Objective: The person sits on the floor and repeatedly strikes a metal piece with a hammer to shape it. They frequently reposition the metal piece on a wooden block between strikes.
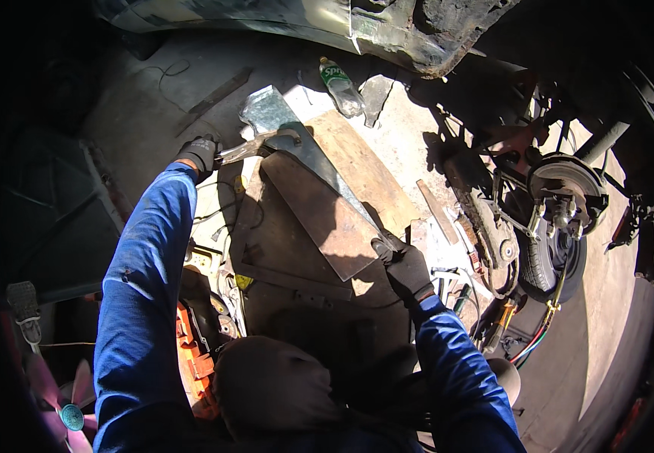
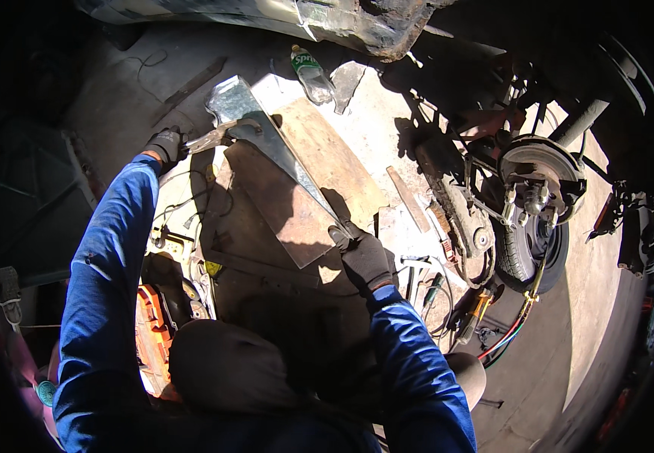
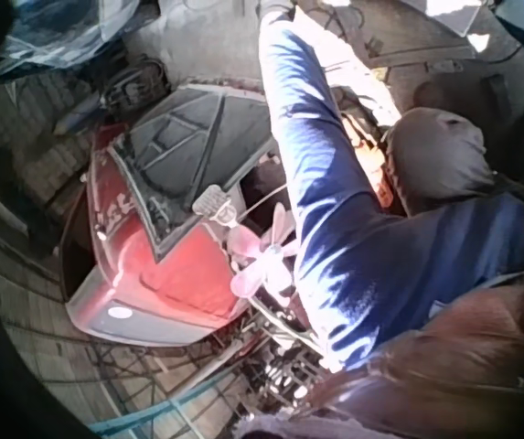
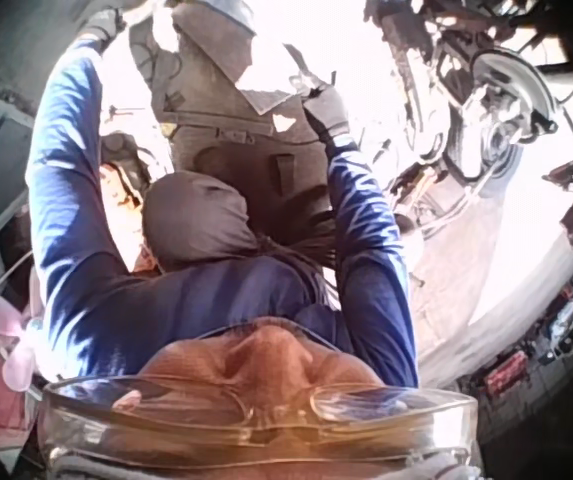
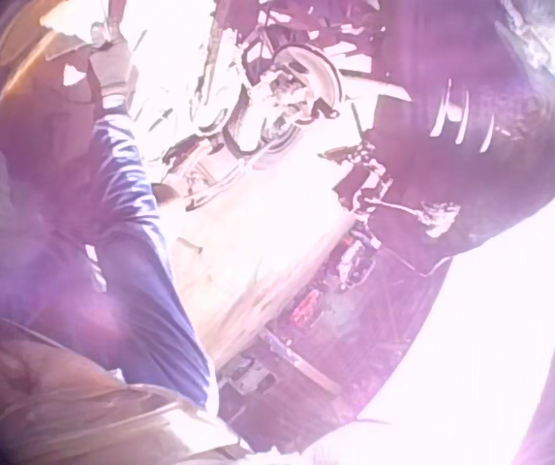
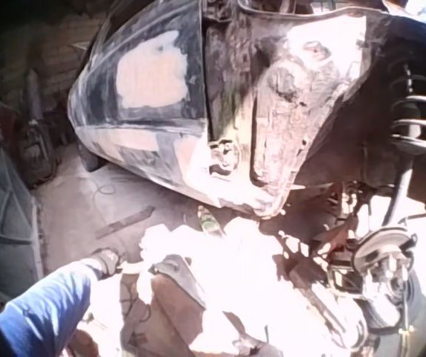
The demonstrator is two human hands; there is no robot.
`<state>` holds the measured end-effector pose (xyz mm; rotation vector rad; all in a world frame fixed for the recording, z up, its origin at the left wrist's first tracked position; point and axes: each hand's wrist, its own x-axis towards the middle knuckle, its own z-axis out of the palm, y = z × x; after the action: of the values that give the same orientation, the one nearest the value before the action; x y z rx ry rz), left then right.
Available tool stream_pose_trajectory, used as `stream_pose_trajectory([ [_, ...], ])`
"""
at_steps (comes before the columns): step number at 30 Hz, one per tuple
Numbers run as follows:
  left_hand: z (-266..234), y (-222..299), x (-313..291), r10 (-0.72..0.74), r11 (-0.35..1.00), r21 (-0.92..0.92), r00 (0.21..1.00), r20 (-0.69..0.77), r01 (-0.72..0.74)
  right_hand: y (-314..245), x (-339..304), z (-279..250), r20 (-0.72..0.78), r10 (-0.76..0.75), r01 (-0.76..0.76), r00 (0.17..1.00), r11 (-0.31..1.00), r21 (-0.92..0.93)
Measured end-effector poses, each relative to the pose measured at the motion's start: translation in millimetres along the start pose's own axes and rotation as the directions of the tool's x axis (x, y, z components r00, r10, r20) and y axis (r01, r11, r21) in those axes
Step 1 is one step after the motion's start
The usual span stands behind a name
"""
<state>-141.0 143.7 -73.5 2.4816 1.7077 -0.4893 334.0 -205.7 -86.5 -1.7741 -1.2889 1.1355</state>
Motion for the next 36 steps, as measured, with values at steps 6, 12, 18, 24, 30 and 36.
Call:
stream_pose_trajectory([
  [6,5.6,-13.5,12.2,0.181,0.975,-0.134,0.983,0.001,-0.18,-5.1,1.0,-1.2,-0.002,0.091,-0.091,0.996,0.993,-0.071],
  [12,3.5,-12.9,9.6,0.187,0.962,-0.21,0.982,0.032,-0.176,-0.2,2.1,-0.4,0.036,0.01,-0.014,0.999,0.993,0.117],
  [18,-20.4,-0.5,-13.9,-0.068,0.996,0.059,0.997,0.046,0.065,11.6,5.3,1.1,0.043,0.104,-0.103,0.994,0.995,-0.009],
  [24,-10.0,44.0,-128.3,-0.258,0.949,-0.162,0.961,0.096,0.271,3.8,-1.0,3.3,-0.042,0.025,-0.026,0.999,1.0,-0.015],
  [30,-1.1,90.2,-192.4,-0.269,0.933,-0.216,0.957,0.11,0.288,-50.0,-4.3,-37.7,-0.219,-0.083,0.058,0.972,0.991,-0.121],
  [36,-30.0,87.6,-222.3,-0.252,0.911,-0.275,0.942,0.222,0.308,-139.4,-45.7,-98.3,-0.222,-0.463,0.438,0.858,0.886,-0.153],
])
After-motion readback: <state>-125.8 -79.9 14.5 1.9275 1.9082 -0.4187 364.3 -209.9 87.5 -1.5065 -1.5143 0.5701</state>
